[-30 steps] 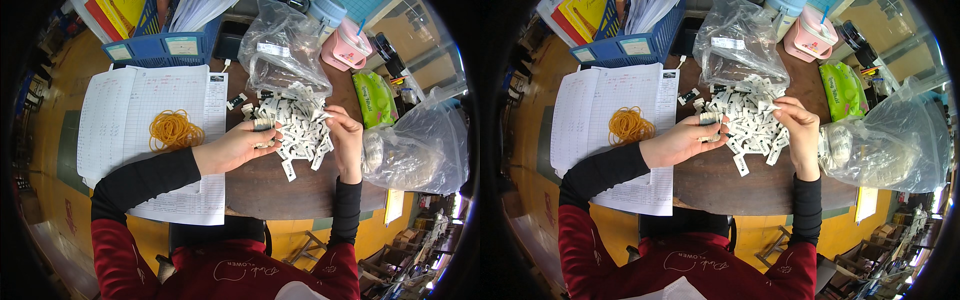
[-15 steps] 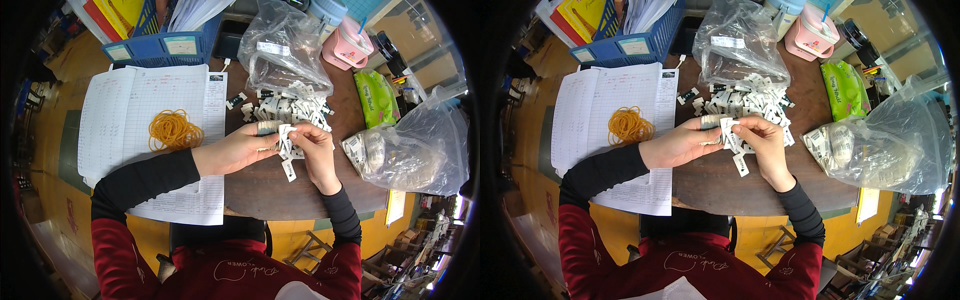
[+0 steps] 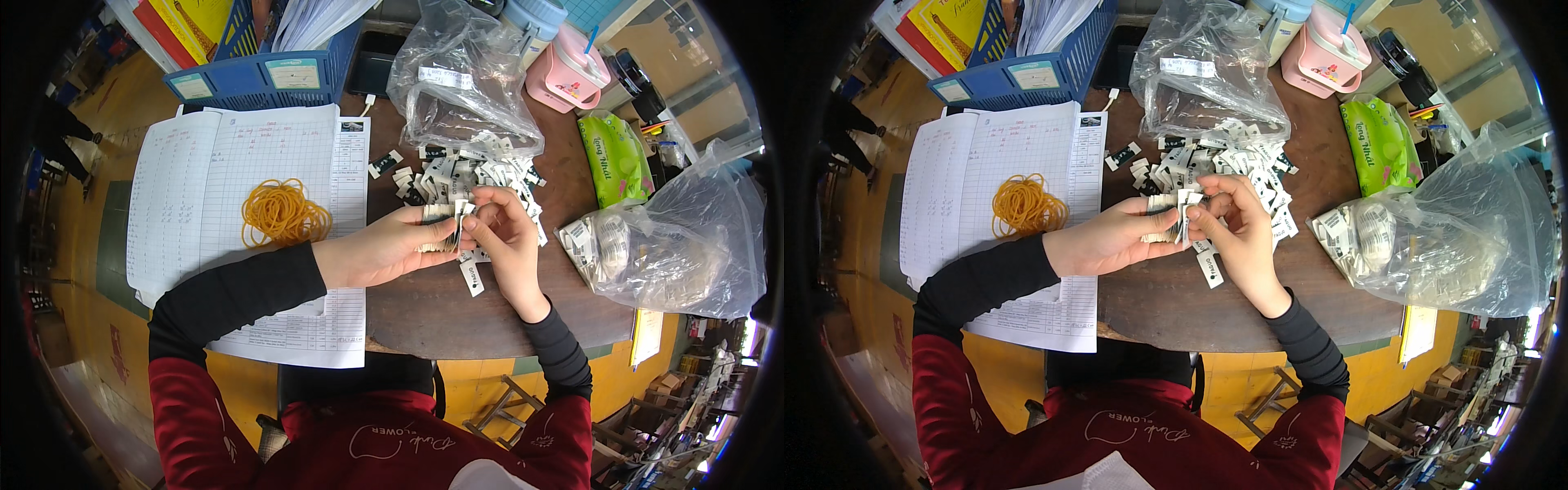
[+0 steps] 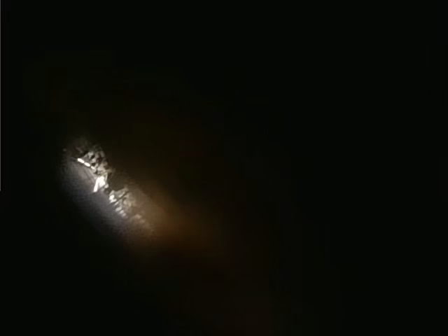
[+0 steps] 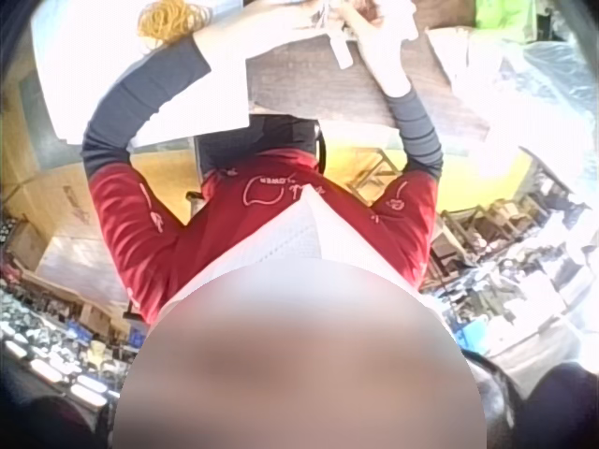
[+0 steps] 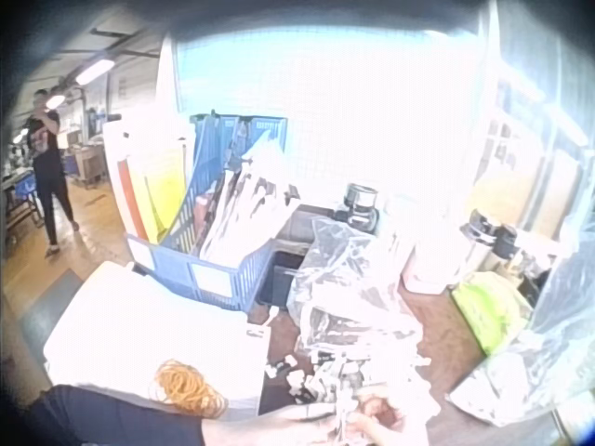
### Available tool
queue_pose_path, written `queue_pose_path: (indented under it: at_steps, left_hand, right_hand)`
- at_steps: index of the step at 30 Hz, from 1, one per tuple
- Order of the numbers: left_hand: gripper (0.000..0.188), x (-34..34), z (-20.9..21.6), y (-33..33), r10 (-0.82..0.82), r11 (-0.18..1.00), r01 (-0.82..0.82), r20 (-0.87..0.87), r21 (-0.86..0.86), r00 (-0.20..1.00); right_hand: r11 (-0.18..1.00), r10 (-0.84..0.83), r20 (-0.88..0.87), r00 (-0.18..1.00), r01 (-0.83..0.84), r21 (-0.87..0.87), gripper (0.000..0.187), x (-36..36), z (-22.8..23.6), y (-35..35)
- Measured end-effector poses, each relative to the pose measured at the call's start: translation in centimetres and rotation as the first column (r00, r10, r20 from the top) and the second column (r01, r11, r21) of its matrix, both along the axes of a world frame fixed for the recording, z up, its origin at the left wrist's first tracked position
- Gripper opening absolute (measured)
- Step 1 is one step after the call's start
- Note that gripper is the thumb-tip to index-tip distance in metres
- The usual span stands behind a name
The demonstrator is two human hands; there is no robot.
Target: The person sits at a table and sorts small white tags with green text into neat stacks. They repeatedly pick up tags from a pile, align them, and place them into growing stacks. A notebook and rubber bands are visible on the table.
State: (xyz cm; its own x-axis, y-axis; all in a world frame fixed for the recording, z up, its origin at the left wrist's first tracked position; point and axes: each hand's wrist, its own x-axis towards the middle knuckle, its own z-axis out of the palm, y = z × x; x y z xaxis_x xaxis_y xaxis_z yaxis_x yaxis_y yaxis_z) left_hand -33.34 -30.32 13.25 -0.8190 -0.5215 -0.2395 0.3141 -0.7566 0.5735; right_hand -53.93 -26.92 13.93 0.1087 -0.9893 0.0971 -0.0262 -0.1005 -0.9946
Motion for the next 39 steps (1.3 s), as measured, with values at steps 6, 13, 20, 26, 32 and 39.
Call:
queue_pose_path:
  at_steps: [6,13,20,26,32,39]
  left_hand:
    - [0.036,0.2,-0.3,-0.2,0.044,0.998,-0.045,0.038,0.034,0.998]
    - [0.036,0.3,-0.3,-0.4,0.058,0.998,-0.058,0.013,0.038,0.998]
    - [0.033,0.2,-0.2,-0.1,0.097,0.995,-0.100,0.103,0.025,0.990]
    - [0.029,0.5,-0.3,-0.6,0.074,0.994,-0.076,0.031,0.076,0.997]
    - [0.032,0.4,-0.3,-0.3,0.089,0.996,-0.089,0.089,-0.004,0.992]
    - [0.034,0.5,0.2,-0.4,0.075,0.997,-0.077,0.069,0.022,0.995]
  right_hand:
    - [0.904,-0.017,-0.452,0.892,-0.180,-0.388,0.065,0.0,0.7,-0.2]
    - [0.888,-0.045,-0.542,0.839,-0.215,-0.406,0.076,0.4,0.9,0.1]
    - [0.890,-0.006,-0.580,0.814,-0.260,-0.374,0.079,0.5,0.9,0.2]
    - [0.855,-0.072,-0.551,0.831,-0.233,-0.463,0.078,0.9,1.1,0.3]
    - [0.864,-0.074,-0.581,0.810,-0.239,-0.444,0.072,0.8,0.8,0.3]
    - [0.848,-0.053,-0.568,0.821,-0.263,-0.460,0.077,0.4,1.0,0.3]
